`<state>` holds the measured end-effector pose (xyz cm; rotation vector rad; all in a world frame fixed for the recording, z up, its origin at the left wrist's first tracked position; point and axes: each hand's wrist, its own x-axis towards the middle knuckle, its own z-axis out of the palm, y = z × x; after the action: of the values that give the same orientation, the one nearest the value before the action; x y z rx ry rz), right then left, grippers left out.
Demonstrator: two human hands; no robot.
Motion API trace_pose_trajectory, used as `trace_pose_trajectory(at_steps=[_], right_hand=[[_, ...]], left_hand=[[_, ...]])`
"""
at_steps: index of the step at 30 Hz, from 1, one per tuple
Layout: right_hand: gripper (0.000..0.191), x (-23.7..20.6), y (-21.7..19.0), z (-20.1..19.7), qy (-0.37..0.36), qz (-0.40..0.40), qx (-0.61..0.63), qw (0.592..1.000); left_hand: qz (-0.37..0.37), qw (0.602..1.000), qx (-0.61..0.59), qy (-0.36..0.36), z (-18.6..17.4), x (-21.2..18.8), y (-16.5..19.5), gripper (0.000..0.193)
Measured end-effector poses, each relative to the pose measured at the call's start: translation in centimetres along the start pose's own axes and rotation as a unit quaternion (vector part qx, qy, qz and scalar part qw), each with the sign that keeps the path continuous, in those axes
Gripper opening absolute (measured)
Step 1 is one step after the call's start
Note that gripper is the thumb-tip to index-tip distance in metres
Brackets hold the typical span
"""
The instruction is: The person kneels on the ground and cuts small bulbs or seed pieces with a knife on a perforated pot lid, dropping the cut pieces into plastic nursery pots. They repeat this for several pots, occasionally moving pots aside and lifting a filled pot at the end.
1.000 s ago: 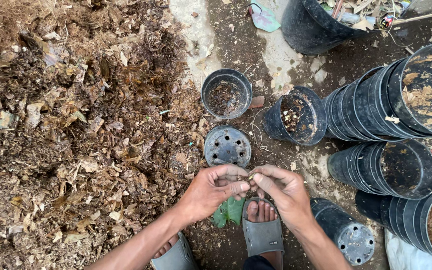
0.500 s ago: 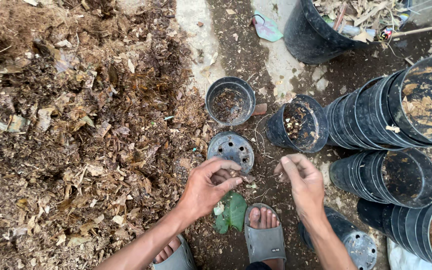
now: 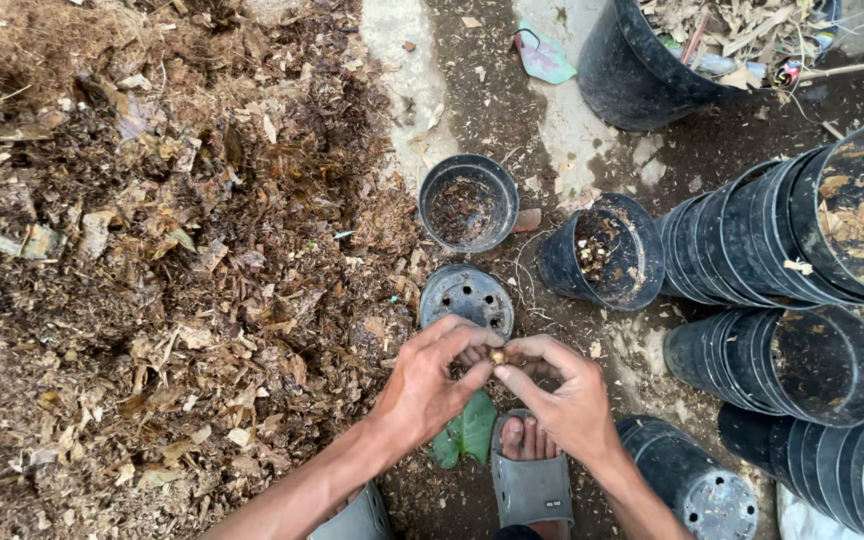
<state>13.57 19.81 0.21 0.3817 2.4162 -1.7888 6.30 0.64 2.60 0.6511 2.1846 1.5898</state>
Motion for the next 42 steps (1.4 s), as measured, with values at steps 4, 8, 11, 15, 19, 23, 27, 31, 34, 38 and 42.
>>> trace_pose_trajectory(at_steps=[4, 8, 11, 15, 19, 23, 27, 31, 34, 38, 42], right_hand=[[0.019, 0.1, 0.5, 0.0, -0.003, 0.002, 0.059, 0.998], [0.025, 0.3, -0.4, 0.2, 0.001, -0.012, 0.055, 0.998], [0.039, 0.1, -2.1, 0.0, 0.077, -0.173, -0.134, 0.973], [0.034, -0.1, -4.0, 0.0, 0.088, -0.217, -0.168, 0.958], [0.032, 0.5, -4.5, -0.1, 0.096, -0.218, -0.171, 0.956], [0.026, 0.6, -4.4, -0.1, 0.123, -0.27, -0.213, 0.931], [0.027, 1.1, -4.2, -0.6, 0.135, -0.381, -0.299, 0.864], [0.023, 1.3, -3.4, -0.8, 0.126, -0.428, -0.335, 0.83], [0.023, 0.9, -2.1, -0.7, 0.127, -0.409, -0.298, 0.853], [0.018, 0.9, -0.1, -1.2, 0.152, -0.311, -0.301, 0.888], [0.017, 1.4, 0.9, -2.5, 0.138, -0.13, -0.416, 0.889]], left_hand=[[0.035, 0.999, -0.013, 0.031, -0.1, -0.1, 0.3, 0.025], [-0.033, 0.998, -0.053, 0.02, -0.1, -0.1, 0.4, 0.027], [-0.107, 0.993, -0.041, 0.005, 0.0, 0.0, 0.3, 0.031], [-0.072, 0.996, -0.051, 0.018, -0.3, 0.3, -0.3, 0.034], [-0.089, 0.993, -0.074, -0.005, -0.4, 0.5, -0.8, 0.033], [-0.107, 0.985, -0.133, -0.002, 0.0, 0.3, -1.0, 0.034], [-0.206, 0.963, -0.173, 0.007, 0.7, 0.3, -1.5, 0.035], [-0.237, 0.93, -0.28, 0.023, 1.2, 0.4, -2.2, 0.036], [-0.258, 0.916, -0.306, 0.031, 1.1, 0.6, -2.7, 0.037], [-0.266, 0.943, -0.195, 0.041, 0.5, 0.5, -3.2, 0.036], [-0.218, 0.964, -0.122, 0.087, -0.7, 0.9, -4.4, 0.032]])
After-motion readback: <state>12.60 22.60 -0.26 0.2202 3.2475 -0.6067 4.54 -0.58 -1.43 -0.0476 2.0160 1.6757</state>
